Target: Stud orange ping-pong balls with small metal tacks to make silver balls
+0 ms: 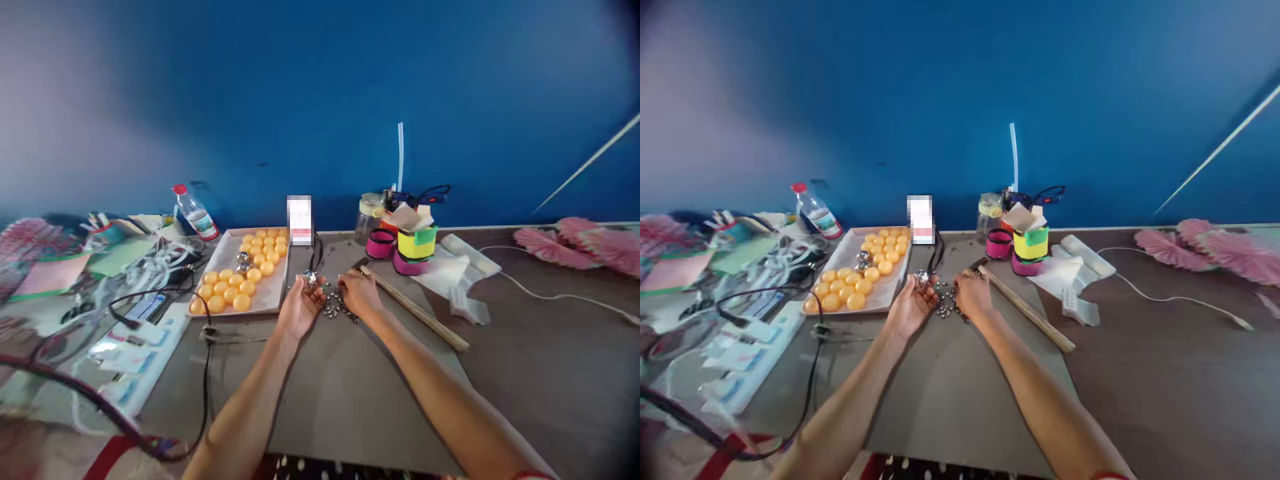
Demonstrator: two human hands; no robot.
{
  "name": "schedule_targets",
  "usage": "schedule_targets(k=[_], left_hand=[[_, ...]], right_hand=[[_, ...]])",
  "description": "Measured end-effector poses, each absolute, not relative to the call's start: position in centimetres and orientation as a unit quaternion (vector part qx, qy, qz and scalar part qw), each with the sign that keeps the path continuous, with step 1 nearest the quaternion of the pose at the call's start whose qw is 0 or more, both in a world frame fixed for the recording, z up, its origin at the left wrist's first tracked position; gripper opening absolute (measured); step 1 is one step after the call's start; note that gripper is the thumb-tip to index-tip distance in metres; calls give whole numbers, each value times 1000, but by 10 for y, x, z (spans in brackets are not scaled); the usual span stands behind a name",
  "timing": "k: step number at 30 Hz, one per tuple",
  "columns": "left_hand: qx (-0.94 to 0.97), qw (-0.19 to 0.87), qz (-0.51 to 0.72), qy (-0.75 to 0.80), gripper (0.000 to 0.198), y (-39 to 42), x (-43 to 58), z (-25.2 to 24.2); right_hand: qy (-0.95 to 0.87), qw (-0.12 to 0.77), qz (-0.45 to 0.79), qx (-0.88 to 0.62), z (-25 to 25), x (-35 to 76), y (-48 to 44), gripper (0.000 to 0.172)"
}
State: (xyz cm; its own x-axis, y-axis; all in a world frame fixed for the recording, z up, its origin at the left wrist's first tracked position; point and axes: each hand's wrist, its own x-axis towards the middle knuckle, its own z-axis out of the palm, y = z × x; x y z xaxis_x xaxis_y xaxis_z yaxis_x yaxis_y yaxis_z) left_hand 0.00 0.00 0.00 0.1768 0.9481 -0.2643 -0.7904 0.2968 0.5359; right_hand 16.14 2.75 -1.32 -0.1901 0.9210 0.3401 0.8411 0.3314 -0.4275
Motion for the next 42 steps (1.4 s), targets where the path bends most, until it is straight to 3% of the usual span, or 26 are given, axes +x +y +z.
schedule_targets(k=[4,7,13,29,42], left_hand=[[138,755,573,289,26,3,0,-2],[139,754,576,283,26,4,0,-2],[138,746,587,282,24,3,-1,-4],[194,717,610,275,18,1,6,-7],[189,694,626,301,20,-1,10,-3]], right_hand=[[-710,386,212,-550,-11,159,33,12],[-635,454,384,-493,-6,154,31,11],[-559,476,519,-437,7,135,15,12],[-570,508,486,-426,-8,121,18,9],[-609,501,391,-475,-10,118,15,11]])
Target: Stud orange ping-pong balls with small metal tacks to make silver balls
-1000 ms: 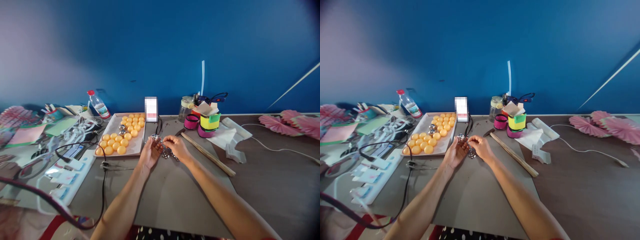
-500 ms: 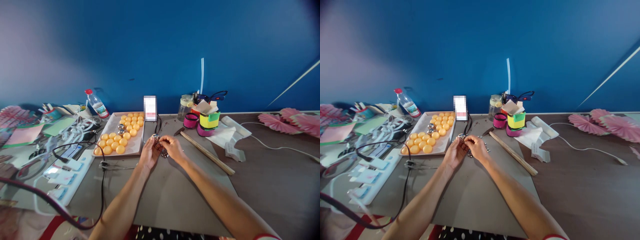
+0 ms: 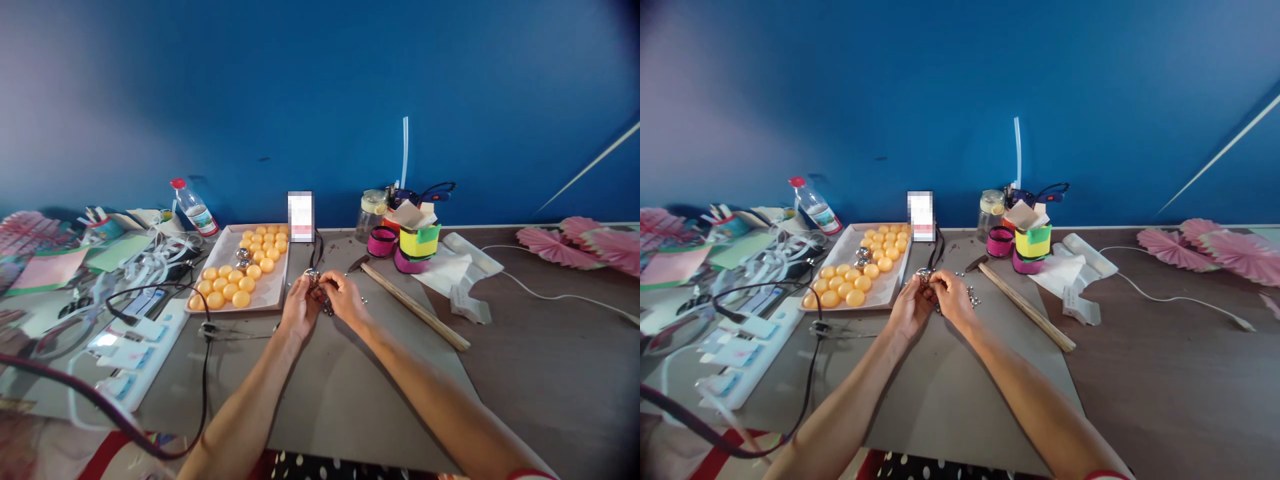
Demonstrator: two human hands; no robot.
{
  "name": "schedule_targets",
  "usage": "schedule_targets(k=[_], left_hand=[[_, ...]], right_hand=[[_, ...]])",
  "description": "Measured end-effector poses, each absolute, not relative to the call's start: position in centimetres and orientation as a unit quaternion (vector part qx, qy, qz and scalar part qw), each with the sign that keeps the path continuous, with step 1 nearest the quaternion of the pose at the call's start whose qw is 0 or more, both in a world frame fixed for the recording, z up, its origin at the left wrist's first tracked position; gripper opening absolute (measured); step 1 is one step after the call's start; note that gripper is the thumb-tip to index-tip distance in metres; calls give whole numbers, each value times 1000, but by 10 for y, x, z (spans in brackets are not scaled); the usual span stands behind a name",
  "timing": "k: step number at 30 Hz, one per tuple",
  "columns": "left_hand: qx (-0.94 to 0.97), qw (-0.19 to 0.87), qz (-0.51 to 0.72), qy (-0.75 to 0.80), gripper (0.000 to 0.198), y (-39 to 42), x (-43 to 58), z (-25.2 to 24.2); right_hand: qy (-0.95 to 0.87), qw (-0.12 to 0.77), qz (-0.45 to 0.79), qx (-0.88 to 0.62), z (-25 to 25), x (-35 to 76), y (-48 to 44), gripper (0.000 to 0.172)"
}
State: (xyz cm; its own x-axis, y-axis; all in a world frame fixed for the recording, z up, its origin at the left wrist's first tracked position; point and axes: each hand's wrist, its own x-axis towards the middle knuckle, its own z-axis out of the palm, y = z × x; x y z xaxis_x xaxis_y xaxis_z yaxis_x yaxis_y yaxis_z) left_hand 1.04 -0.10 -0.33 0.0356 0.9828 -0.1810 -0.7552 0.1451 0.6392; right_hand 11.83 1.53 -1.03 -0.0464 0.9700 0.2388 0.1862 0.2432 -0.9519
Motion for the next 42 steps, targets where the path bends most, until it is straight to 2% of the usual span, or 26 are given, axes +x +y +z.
schedule_targets(k=[10,16,18,21,23,26,34,42], left_hand=[[214,675,632,315,21,-3,14,-3],[166,711,610,309,23,2,8,-4],[147,718,603,315,23,4,4,-6],[132,726,597,315,23,6,1,-7],[133,729,596,309,23,6,1,-7],[144,730,595,305,24,4,1,-6],[192,719,593,307,28,2,5,-8],[208,710,595,313,29,1,5,-4]], right_hand=[[-588,485,356,-541,-6,115,10,7],[-629,480,373,-485,-2,129,14,12],[-690,437,289,-499,-2,140,17,15],[-760,286,147,-565,-3,152,19,21],[-780,195,98,-587,-5,154,19,23],[-796,140,68,-584,-8,150,18,19],[-793,161,45,-586,-4,151,18,21],[-775,139,68,-613,-8,156,22,21]])
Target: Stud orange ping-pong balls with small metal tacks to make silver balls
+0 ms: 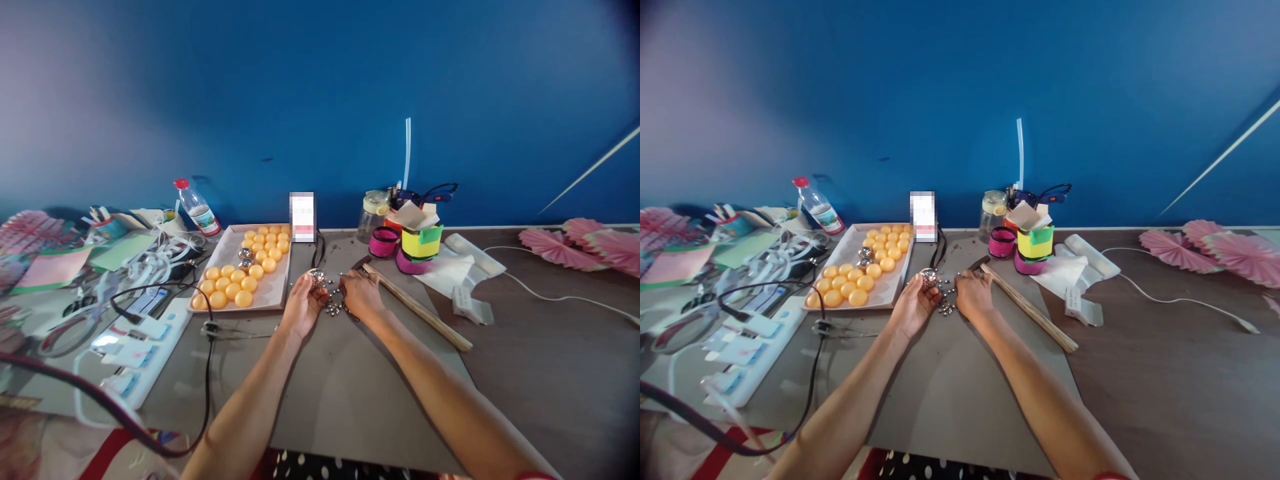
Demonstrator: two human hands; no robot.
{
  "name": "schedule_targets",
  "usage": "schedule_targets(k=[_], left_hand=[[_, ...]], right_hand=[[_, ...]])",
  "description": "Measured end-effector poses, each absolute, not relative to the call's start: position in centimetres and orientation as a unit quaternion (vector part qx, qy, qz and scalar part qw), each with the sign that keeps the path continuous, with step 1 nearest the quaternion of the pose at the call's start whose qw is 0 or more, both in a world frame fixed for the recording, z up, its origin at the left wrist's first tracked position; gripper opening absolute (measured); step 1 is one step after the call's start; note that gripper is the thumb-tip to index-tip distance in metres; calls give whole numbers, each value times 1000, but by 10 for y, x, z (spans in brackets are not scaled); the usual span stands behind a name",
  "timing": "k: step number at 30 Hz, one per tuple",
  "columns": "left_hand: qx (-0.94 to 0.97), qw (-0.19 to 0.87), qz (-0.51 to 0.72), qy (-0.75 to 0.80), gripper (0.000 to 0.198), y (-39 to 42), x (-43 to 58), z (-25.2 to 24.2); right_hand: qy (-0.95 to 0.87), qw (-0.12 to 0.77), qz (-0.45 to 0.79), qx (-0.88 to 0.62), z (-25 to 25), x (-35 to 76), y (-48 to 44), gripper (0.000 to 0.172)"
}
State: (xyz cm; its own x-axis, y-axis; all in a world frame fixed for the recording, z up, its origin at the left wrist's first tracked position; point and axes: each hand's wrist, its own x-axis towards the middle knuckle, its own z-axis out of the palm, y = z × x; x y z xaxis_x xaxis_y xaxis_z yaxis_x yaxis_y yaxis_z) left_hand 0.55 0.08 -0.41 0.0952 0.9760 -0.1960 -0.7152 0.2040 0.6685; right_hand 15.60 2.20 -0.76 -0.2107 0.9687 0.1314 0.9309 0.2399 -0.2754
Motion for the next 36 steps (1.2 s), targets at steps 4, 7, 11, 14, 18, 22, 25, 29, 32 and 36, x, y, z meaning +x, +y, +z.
schedule_targets(k=[4,7,11,14,18,22,25,29,32,36], left_hand=[[200,709,598,316,29,1,5,-4],[193,709,598,320,29,2,5,-4],[194,707,599,322,27,1,5,-4],[201,708,598,319,26,1,5,-3],[212,707,597,313,26,1,5,-4],[235,705,596,305,26,0,5,-5],[246,700,597,306,26,0,5,-6],[251,693,599,313,26,0,6,-8],[253,691,600,315,26,0,6,-8],[266,684,605,308,28,-1,8,-5]], right_hand=[[-754,235,88,-608,-10,157,24,17],[-713,338,155,-594,-10,155,26,14],[-610,450,356,-546,-7,151,27,6],[-546,497,492,-461,-2,148,26,14],[-488,507,610,-366,3,145,21,20],[-479,492,633,-358,4,143,18,23],[-500,488,595,-397,6,141,16,18],[-527,478,557,-428,11,137,13,12],[-547,467,538,-440,12,134,12,11],[-551,460,528,-454,8,131,11,10]])
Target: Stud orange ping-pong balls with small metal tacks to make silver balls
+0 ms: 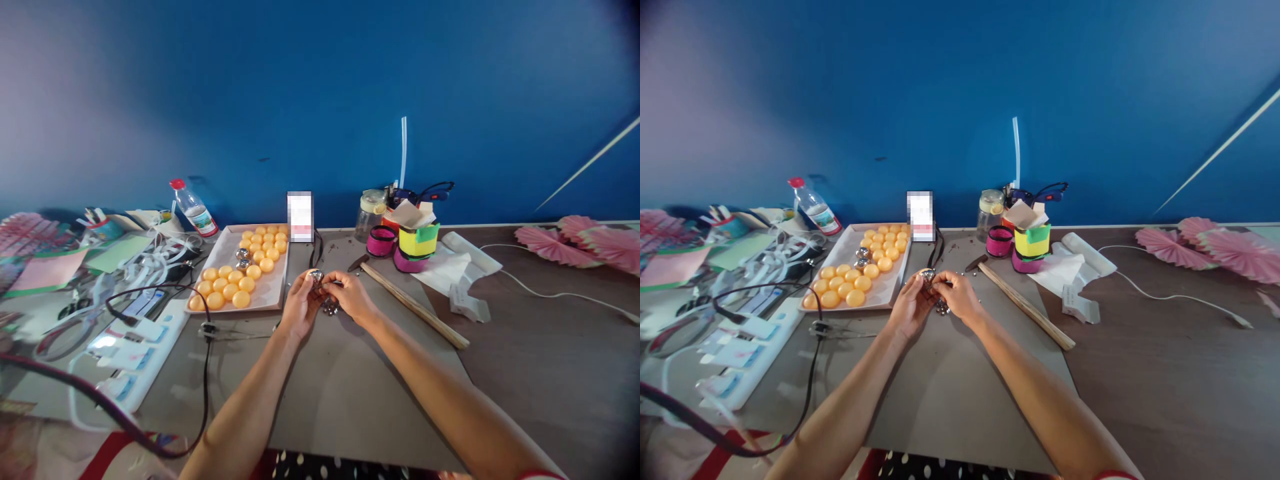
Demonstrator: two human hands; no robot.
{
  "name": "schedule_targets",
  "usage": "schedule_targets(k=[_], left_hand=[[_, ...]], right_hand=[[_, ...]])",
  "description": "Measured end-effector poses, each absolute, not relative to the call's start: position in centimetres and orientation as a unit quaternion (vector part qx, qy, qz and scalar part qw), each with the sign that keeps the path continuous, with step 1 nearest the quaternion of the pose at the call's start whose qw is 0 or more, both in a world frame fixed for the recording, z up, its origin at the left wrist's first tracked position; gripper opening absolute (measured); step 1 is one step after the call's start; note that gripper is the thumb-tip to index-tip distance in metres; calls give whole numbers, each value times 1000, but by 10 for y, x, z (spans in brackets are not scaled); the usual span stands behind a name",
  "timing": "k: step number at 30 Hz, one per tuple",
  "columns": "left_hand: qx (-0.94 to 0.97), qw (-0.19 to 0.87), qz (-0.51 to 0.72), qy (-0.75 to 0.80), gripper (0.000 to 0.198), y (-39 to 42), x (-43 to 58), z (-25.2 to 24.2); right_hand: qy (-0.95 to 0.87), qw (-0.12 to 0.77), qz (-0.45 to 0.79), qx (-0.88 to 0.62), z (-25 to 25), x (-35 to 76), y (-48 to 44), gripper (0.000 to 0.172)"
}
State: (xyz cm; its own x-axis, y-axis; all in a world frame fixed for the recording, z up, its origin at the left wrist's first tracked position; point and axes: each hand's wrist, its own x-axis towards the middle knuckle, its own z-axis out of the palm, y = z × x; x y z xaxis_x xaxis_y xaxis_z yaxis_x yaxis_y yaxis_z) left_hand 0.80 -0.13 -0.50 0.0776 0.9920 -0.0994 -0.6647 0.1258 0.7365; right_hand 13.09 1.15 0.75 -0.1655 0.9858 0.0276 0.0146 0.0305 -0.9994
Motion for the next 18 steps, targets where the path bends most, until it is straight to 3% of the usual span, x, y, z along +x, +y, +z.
schedule_targets(k=[18], left_hand=[[312,660,611,307,29,-6,13,0]], right_hand=[[-461,502,597,-423,1,129,11,19]])
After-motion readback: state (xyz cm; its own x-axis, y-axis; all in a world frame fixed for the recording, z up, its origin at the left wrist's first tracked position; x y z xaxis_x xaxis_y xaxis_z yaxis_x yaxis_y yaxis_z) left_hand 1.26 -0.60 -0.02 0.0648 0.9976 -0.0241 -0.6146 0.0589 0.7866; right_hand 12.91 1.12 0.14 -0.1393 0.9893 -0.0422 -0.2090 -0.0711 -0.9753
